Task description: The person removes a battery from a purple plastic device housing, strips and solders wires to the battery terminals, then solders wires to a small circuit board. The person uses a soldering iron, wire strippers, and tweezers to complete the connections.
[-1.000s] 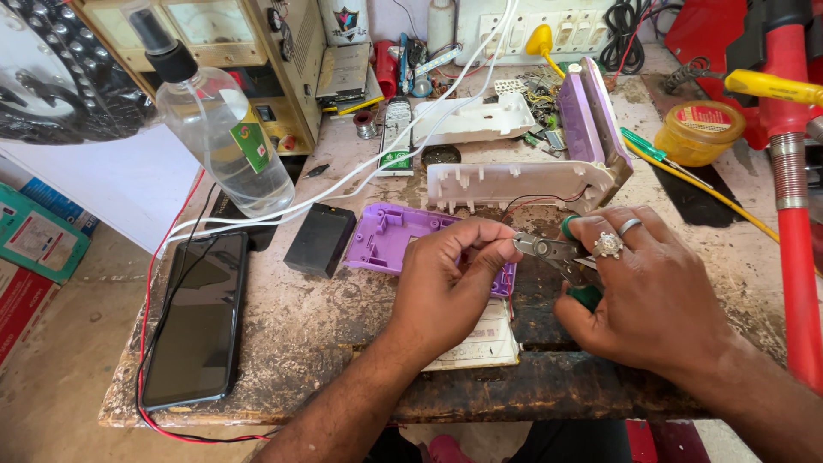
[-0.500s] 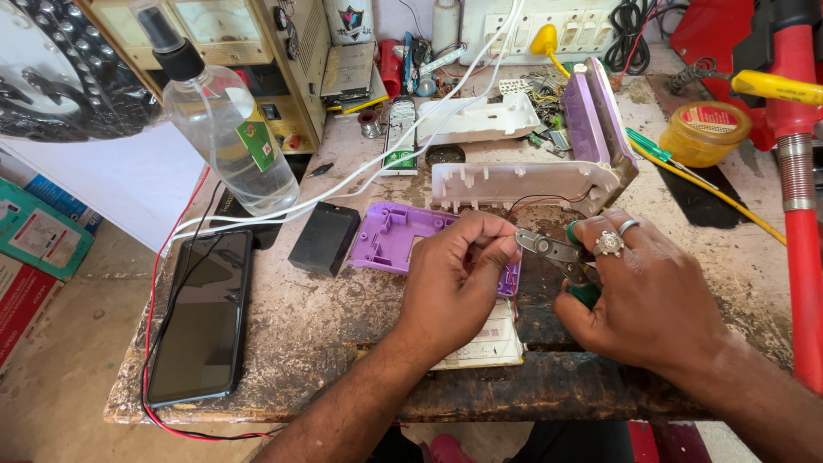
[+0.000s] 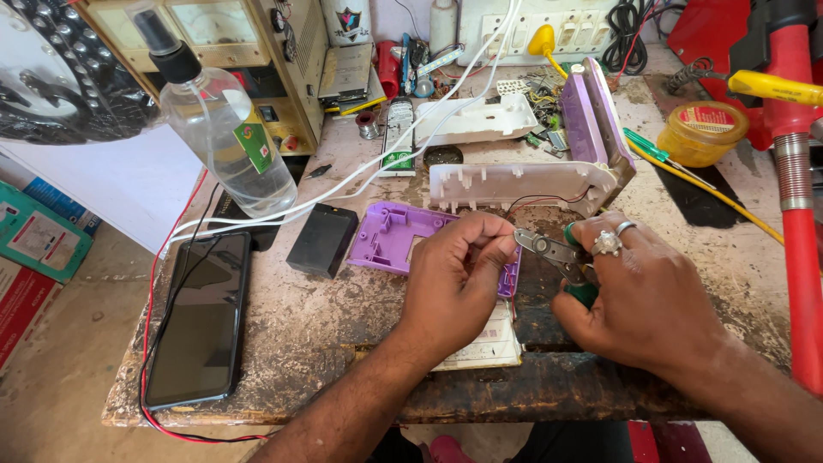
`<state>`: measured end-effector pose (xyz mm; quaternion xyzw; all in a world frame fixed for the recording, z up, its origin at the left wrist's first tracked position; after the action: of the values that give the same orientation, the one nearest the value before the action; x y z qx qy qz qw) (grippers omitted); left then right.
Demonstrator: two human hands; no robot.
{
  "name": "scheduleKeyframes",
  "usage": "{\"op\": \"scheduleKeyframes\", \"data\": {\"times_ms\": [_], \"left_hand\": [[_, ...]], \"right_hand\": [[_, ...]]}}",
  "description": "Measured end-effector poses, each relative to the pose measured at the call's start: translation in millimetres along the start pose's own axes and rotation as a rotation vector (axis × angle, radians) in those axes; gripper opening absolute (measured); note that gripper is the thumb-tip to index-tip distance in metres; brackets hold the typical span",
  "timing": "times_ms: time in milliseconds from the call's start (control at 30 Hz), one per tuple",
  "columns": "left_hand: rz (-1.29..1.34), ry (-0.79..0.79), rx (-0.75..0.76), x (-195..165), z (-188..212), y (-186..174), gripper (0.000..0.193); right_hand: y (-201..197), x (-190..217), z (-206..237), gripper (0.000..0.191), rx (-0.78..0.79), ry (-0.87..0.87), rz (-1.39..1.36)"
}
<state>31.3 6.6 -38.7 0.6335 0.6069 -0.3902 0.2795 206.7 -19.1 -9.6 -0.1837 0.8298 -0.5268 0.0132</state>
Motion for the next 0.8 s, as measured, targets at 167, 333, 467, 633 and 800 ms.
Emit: {"op": "scheduleKeyframes", "data": {"times_ms": [167, 333, 467, 633, 800], "left_hand": [[-0.048, 0.181, -0.027, -11, -2, 0, 0.004], [0.060, 0.091, 0.028, -3, 1, -4, 0.007], [0.130, -0.056, 0.021, 8, 1, 3, 0.010], [0.142, -0.129, 0.015, 15, -1, 0, 0.016], [0.232, -0.192, 0.043, 25, -2, -1, 0.019]], "right_hand": [[34, -38, 15, 0.039, 0.316, 0.319, -0.628], [9, -110, 10, 0.025, 0.101, 0.474, -1.155], [-2, -149, 26, 0.036, 0.067, 0.545, -0.430], [6, -150, 25, 0.074, 0.112, 0.412, 0.462], [9, -139, 20, 0.086, 0.141, 0.376, 0.521]]}}
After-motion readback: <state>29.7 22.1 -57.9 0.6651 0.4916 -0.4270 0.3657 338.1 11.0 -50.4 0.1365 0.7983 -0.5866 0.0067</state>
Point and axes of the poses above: each hand's wrist, its own z-axis away from the middle knuckle, its own y-axis out of the palm, x = y × z, the point moved 7 cm from there along -z, towards the middle knuckle, and after that the axes turned 6 degrees about y, right-handed, at the moved point
